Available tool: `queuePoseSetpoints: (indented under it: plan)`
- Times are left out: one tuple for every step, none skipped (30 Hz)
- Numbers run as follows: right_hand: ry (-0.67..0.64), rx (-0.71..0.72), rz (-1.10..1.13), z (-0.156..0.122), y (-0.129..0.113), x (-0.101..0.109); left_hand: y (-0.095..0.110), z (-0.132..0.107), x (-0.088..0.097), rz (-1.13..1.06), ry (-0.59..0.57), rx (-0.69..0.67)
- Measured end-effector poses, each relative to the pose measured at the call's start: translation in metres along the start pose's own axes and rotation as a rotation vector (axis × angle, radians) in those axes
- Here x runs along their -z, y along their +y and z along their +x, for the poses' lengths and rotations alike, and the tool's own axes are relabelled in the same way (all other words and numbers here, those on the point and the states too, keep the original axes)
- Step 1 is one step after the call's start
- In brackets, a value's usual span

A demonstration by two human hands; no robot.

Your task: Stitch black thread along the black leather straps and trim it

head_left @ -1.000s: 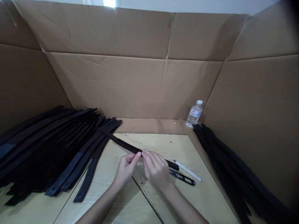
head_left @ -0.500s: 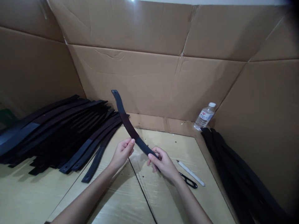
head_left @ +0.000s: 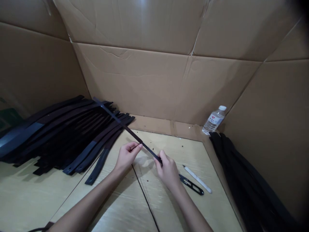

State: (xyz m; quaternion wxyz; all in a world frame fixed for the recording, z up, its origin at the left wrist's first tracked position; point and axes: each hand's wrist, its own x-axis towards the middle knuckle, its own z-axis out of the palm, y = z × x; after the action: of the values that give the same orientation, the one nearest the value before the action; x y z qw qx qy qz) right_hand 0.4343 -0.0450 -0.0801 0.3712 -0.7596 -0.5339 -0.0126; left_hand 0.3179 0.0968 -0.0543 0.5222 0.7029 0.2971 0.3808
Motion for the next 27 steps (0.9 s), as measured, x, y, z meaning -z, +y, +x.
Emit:
queuePoseSetpoints:
  plan:
    - [0.014, 0.017, -0.077, 0.000, 0.001, 0.000, -0.001, 0.000, -0.001, -0.001, -0.008, 0.014]
    - [0.030, 0.023, -0.144, 0.000, 0.002, 0.000, -0.003, -0.001, -0.001, 0.000, -0.010, 0.028]
    - [0.043, 0.018, -0.193, 0.000, 0.002, 0.000, -0.004, -0.001, -0.001, 0.002, -0.004, 0.040]
    - [0.054, 0.003, -0.218, 0.000, 0.002, 0.001, -0.006, -0.001, -0.002, 0.004, 0.004, 0.049]
    - [0.063, -0.016, -0.216, 0.000, 0.002, 0.001, -0.007, -0.001, -0.001, 0.002, 0.008, 0.055]
    - [0.067, -0.031, -0.192, 0.000, 0.001, 0.002, -0.007, -0.001, -0.001, -0.011, 0.005, 0.063]
    - [0.064, -0.041, -0.152, 0.000, 0.000, 0.003, -0.008, -0.001, 0.000, -0.034, -0.004, 0.073]
    - [0.052, -0.048, -0.108, 0.000, -0.002, 0.004, -0.008, 0.000, 0.001, -0.065, -0.017, 0.085]
    - [0.032, -0.058, -0.067, 0.000, -0.004, 0.005, -0.007, 0.000, 0.001, -0.099, -0.029, 0.094]
    - [0.001, -0.071, -0.032, 0.000, -0.006, 0.005, -0.007, 0.001, 0.002, -0.129, -0.035, 0.100]
    - [-0.039, -0.085, 0.000, 0.000, -0.008, 0.006, -0.007, 0.001, 0.003, -0.154, -0.036, 0.103]
    - [-0.083, -0.096, 0.035, 0.000, -0.010, 0.007, -0.007, 0.001, 0.004, -0.170, -0.034, 0.103]
    - [-0.125, -0.101, 0.070, 0.000, -0.011, 0.007, -0.006, 0.002, 0.004, -0.182, -0.032, 0.103]
    - [-0.152, -0.098, 0.102, 0.000, -0.011, 0.007, -0.006, 0.002, 0.004, -0.193, -0.030, 0.106]
    - [-0.157, -0.092, 0.123, -0.001, -0.011, 0.007, -0.006, 0.002, 0.004, -0.202, -0.027, 0.110]
    - [-0.142, -0.088, 0.127, -0.001, -0.011, 0.007, -0.006, 0.002, 0.004, -0.206, -0.023, 0.117]
    - [-0.111, -0.089, 0.112, -0.002, -0.010, 0.006, -0.005, 0.002, 0.003, -0.206, -0.019, 0.125]
    - [-0.075, -0.092, 0.083, -0.002, -0.009, 0.004, -0.005, 0.001, 0.003, -0.203, -0.015, 0.137]
    - [-0.041, -0.093, 0.049, -0.003, -0.008, 0.003, -0.004, 0.001, 0.002, -0.197, -0.012, 0.150]
    - [-0.015, -0.089, 0.017, -0.004, -0.007, 0.001, -0.004, 0.000, 0.001, -0.191, -0.009, 0.164]
    - [0.002, -0.080, -0.010, -0.004, -0.006, -0.001, -0.003, 0.000, 0.000, -0.186, -0.009, 0.175]
    - [0.016, -0.070, -0.029, -0.005, -0.006, -0.003, -0.002, -0.001, -0.001, -0.184, -0.010, 0.183]
    - [0.027, -0.060, -0.041, -0.005, -0.005, -0.004, -0.001, -0.001, -0.001, -0.183, -0.013, 0.188]
    - [0.035, -0.053, -0.046, -0.005, -0.005, -0.005, 0.000, -0.002, -0.002, -0.184, -0.018, 0.192]
    - [0.042, -0.050, -0.046, -0.005, -0.005, -0.006, 0.002, -0.002, -0.003, -0.186, -0.024, 0.193]
    - [0.047, -0.052, -0.039, -0.005, -0.005, -0.007, 0.003, -0.002, -0.003, -0.192, -0.032, 0.195]
    - [0.049, -0.061, -0.024, -0.005, -0.005, -0.007, 0.003, -0.003, -0.003, -0.199, -0.041, 0.198]
